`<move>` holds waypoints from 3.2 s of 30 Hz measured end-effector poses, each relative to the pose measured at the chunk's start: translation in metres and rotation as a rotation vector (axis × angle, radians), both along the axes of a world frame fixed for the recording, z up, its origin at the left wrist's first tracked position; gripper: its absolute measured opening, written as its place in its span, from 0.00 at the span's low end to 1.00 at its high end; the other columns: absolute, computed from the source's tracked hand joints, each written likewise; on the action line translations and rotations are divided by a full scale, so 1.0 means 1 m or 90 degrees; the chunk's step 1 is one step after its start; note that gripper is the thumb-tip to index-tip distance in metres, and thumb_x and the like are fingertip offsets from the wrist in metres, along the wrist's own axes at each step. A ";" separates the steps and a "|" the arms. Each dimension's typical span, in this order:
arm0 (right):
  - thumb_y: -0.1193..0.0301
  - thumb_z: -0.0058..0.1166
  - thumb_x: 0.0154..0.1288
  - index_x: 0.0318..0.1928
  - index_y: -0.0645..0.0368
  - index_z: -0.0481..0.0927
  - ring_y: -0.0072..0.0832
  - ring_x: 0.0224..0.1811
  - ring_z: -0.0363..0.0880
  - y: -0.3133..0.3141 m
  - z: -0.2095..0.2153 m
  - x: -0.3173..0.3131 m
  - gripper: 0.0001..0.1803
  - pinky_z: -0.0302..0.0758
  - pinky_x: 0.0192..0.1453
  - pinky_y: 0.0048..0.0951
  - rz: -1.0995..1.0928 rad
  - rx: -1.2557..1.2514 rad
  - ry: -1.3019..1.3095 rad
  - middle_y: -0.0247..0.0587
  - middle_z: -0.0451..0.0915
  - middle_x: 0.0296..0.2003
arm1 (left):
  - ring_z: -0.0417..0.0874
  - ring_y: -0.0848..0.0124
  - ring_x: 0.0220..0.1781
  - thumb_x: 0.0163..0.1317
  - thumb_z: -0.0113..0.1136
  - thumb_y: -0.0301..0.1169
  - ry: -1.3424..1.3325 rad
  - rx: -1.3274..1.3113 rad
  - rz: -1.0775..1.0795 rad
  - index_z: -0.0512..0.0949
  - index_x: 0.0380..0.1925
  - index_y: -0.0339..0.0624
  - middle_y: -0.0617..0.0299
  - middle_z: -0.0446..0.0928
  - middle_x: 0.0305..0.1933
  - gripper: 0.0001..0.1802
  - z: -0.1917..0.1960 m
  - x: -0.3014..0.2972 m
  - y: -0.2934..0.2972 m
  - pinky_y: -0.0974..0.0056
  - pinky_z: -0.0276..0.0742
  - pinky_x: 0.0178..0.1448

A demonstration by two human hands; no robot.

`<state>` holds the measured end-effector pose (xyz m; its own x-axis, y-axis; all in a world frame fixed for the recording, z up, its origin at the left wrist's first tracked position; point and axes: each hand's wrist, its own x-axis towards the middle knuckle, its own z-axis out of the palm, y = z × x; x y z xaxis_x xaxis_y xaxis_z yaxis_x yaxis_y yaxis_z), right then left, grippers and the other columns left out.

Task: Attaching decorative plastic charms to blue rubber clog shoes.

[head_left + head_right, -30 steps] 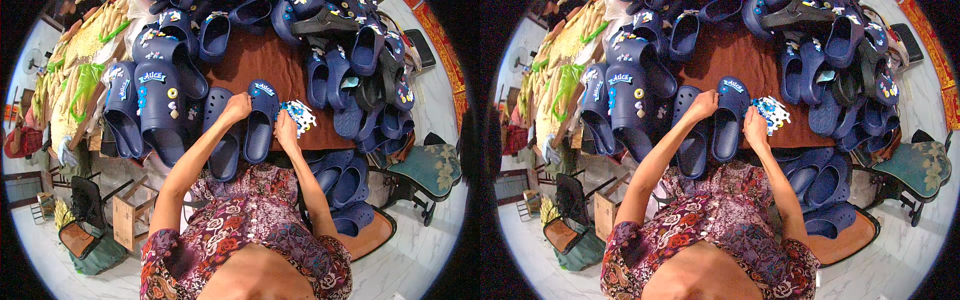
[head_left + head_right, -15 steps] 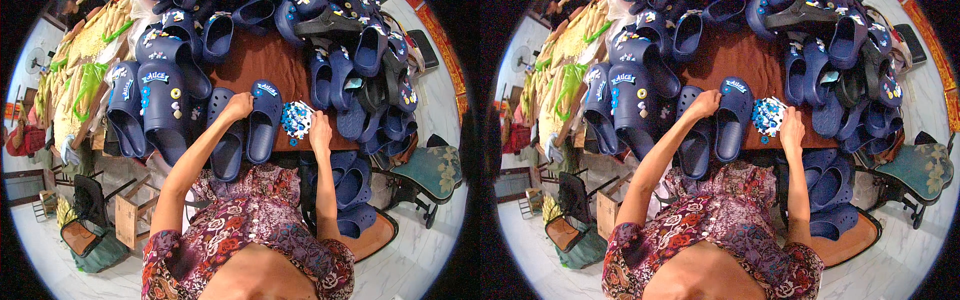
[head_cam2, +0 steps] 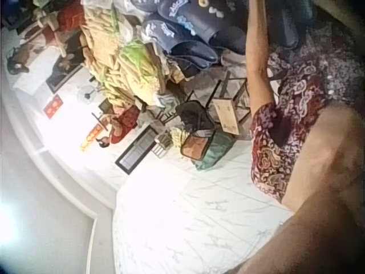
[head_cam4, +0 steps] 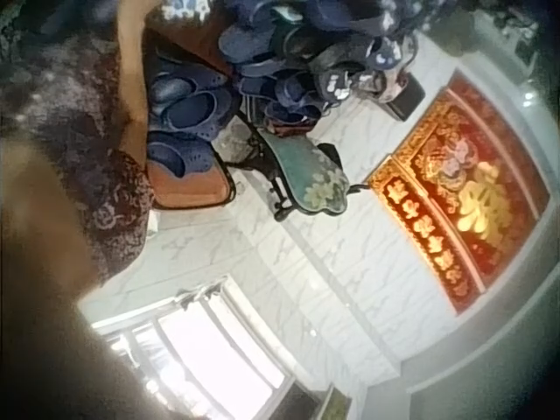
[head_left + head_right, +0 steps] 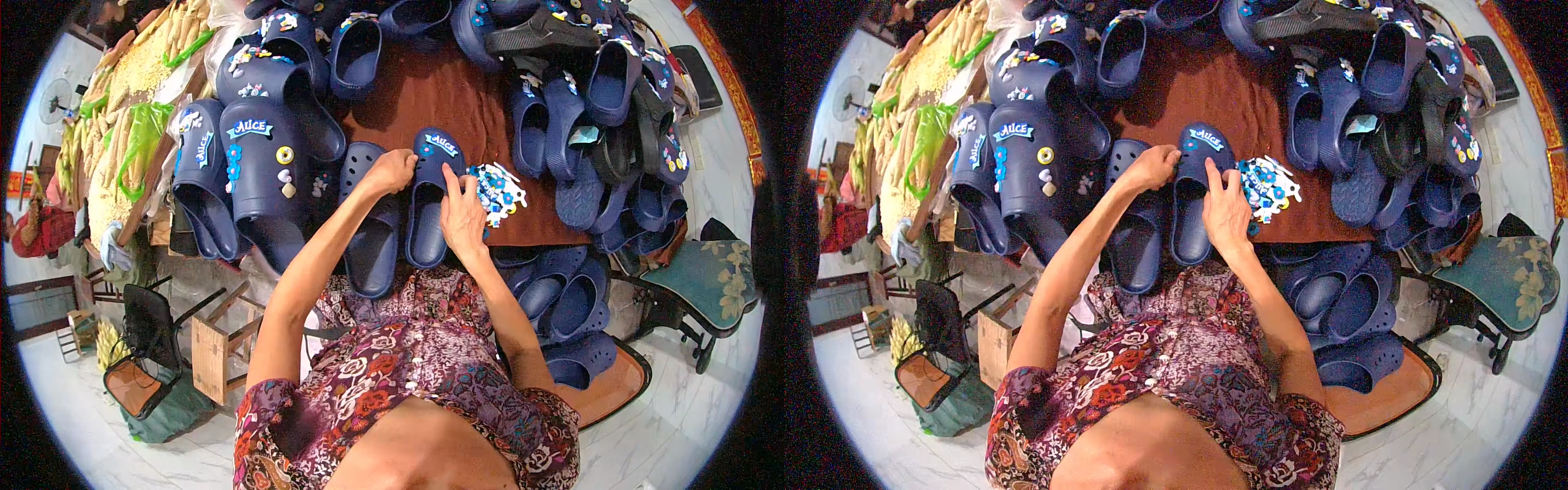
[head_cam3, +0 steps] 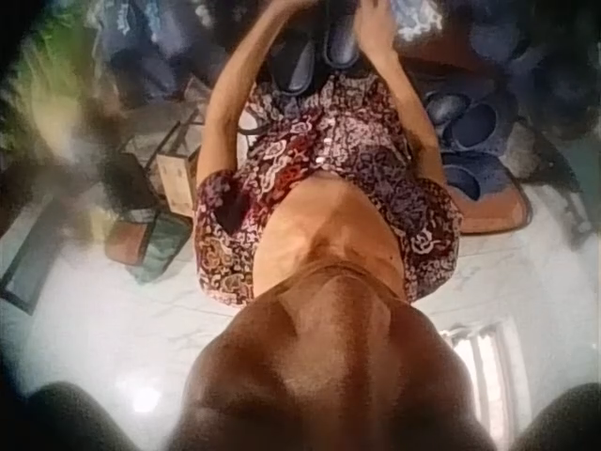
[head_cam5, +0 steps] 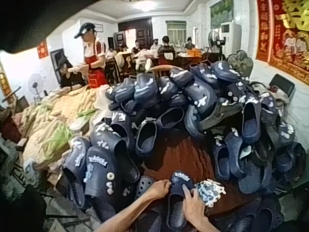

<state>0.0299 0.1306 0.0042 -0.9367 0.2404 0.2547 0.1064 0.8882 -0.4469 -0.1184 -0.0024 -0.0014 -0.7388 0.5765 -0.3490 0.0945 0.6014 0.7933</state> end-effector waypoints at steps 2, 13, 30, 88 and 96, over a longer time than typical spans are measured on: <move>0.78 0.56 0.59 0.66 0.51 0.72 0.48 0.38 0.79 -0.002 -0.005 -0.003 0.32 0.79 0.38 0.45 -0.006 0.010 0.052 0.49 0.69 0.44 | 0.76 0.69 0.18 0.74 0.45 0.39 -0.025 0.003 0.005 0.76 0.35 0.35 0.59 0.76 0.21 0.18 0.001 -0.003 -0.003 0.61 0.72 0.23; 0.77 0.56 0.59 0.67 0.47 0.71 0.48 0.37 0.80 -0.002 -0.008 0.001 0.33 0.79 0.37 0.46 -0.055 -0.022 0.030 0.49 0.69 0.47 | 0.84 0.42 0.41 0.72 0.45 0.52 0.211 -0.043 0.012 0.79 0.37 0.31 0.33 0.81 0.34 0.30 0.000 0.009 0.006 0.47 0.76 0.47; 0.79 0.53 0.60 0.66 0.47 0.71 0.48 0.37 0.79 -0.004 -0.001 0.002 0.32 0.79 0.40 0.45 -0.056 -0.081 0.017 0.50 0.68 0.47 | 0.70 0.78 0.17 0.75 0.50 0.47 -0.264 0.085 -0.121 0.69 0.31 0.43 0.68 0.69 0.21 0.20 0.010 -0.016 -0.017 0.72 0.64 0.17; 0.79 0.54 0.61 0.69 0.47 0.68 0.51 0.41 0.78 -0.005 0.000 0.001 0.34 0.76 0.43 0.48 -0.062 -0.106 0.021 0.51 0.68 0.48 | 0.59 0.79 0.14 0.77 0.42 0.48 -0.470 0.122 0.138 0.73 0.35 0.43 0.67 0.68 0.21 0.21 0.006 -0.002 -0.008 0.71 0.49 0.17; 0.72 0.58 0.63 0.69 0.47 0.68 0.50 0.42 0.79 0.002 0.002 0.002 0.33 0.79 0.42 0.46 -0.044 -0.119 -0.001 0.51 0.68 0.49 | 0.75 0.71 0.23 0.68 0.52 0.61 -0.257 0.077 0.125 0.73 0.33 0.40 0.60 0.74 0.25 0.30 0.024 0.017 -0.008 0.66 0.68 0.25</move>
<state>0.0323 0.1324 0.0064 -0.9165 0.3474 0.1981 0.1654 0.7802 -0.6033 -0.1015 -0.0102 0.0221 -0.6574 0.4937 -0.5693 -0.3423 0.4774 0.8093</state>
